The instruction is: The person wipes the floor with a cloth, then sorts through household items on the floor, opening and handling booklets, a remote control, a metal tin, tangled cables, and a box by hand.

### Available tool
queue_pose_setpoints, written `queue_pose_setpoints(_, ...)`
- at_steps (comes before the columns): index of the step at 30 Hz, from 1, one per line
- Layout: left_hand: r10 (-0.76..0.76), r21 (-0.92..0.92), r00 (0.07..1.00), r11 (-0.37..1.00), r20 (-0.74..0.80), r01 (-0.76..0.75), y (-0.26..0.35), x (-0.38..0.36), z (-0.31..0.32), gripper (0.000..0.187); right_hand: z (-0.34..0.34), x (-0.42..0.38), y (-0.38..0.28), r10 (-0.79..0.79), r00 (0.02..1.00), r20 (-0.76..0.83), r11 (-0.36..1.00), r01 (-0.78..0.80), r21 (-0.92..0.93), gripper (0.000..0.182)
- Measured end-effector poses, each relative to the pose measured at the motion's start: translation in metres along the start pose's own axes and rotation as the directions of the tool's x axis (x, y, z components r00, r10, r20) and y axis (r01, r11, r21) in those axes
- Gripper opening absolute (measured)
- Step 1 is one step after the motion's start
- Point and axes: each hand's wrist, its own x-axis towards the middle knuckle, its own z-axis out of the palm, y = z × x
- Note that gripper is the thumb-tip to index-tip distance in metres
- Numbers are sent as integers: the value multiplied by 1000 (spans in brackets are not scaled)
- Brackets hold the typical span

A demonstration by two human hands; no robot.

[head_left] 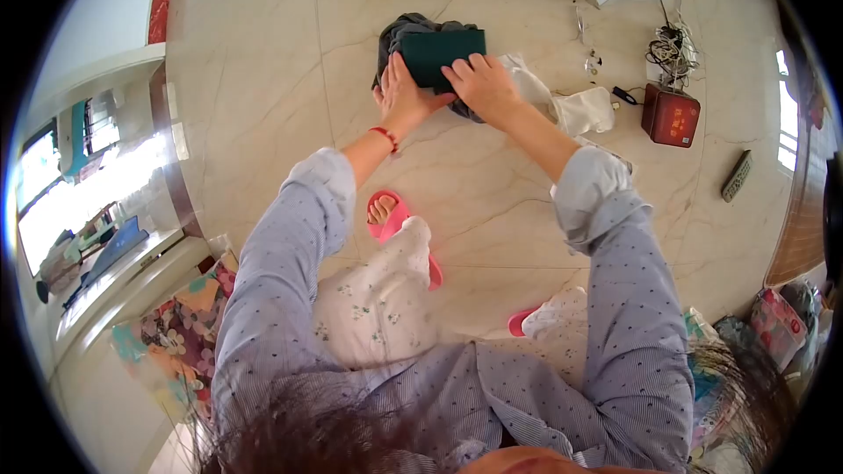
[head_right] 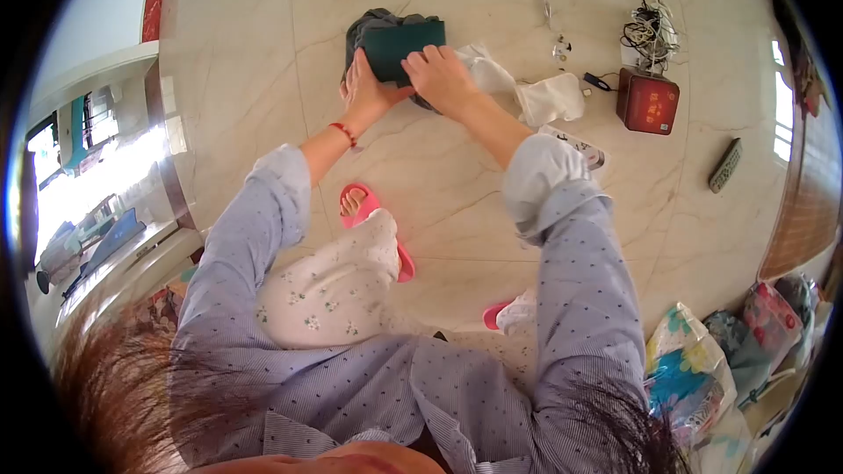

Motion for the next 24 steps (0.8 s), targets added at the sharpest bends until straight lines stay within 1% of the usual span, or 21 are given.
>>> queue_pose_setpoints(1,-7,-1,1000,1000,2,7,3,0,1,106,-3,-6,2,-4,1000,4,1000,4,5,31)
queue_pose_setpoints(3,-29,59,999,998,-18,30,10,4,5,108,-13,-19,14,-79,995,64,995,82,-54,32)
queue_pose_setpoints(4,-31,45,998,998,-50,33,10,2,9,105,-23,-24,20,-92,984,152,989,108,-103,32)
queue_pose_setpoints(8,-26,49,999,998,-31,28,0,-3,5,103,-47,-45,48,-96,987,128,994,103,-47,33)
queue_pose_setpoints(10,59,36,998,998,-38,-58,-9,-5,6,101,-75,-44,60,-81,982,168,991,97,-88,26)
queue_pose_setpoints(11,56,33,998,998,-35,-55,-13,-5,9,101,-84,-38,65,-83,981,173,991,99,-86,26)
queue_pose_setpoints(13,96,4,993,995,-74,-96,-16,-5,14,101,-97,-30,70,121,993,11,992,-121,21,25)
queue_pose_setpoints(14,103,3,992,995,-70,-103,-15,-4,15,101,-98,-22,64,127,992,13,992,-127,17,25)
queue_pose_setpoints(15,93,-10,991,995,-94,-95,-13,-4,15,102,-98,-7,52,423,906,6,833,-392,390,23)
queue_pose_setpoints(16,83,-22,990,996,-117,-87,-11,-4,16,103,-98,6,40,662,741,112,482,-535,694,20)
queue_pose_setpoints(18,76,-12,991,997,-115,-78,-11,-4,18,105,-58,26,29,645,649,404,177,-640,748,19)
queue_pose_setpoints(19,59,-4,992,998,-112,-59,-12,-4,18,107,-29,31,19,662,627,410,107,-620,777,21)
queue_pose_setpoints(20,61,4,992,998,-113,-61,-13,-4,17,107,-13,34,13,601,643,474,233,-709,666,23)
queue_pose_setpoints(21,53,-10,993,998,-105,-54,-13,-4,17,108,3,33,10,599,646,472,228,-703,673,23)
queue_pose_setpoints(23,36,-16,995,999,-91,-38,-18,-7,14,110,25,28,4,683,599,418,276,-742,611,23)
queue_pose_setpoints(24,61,9,996,998,-67,-60,-19,-6,13,109,20,29,9,634,591,498,293,-780,553,29)
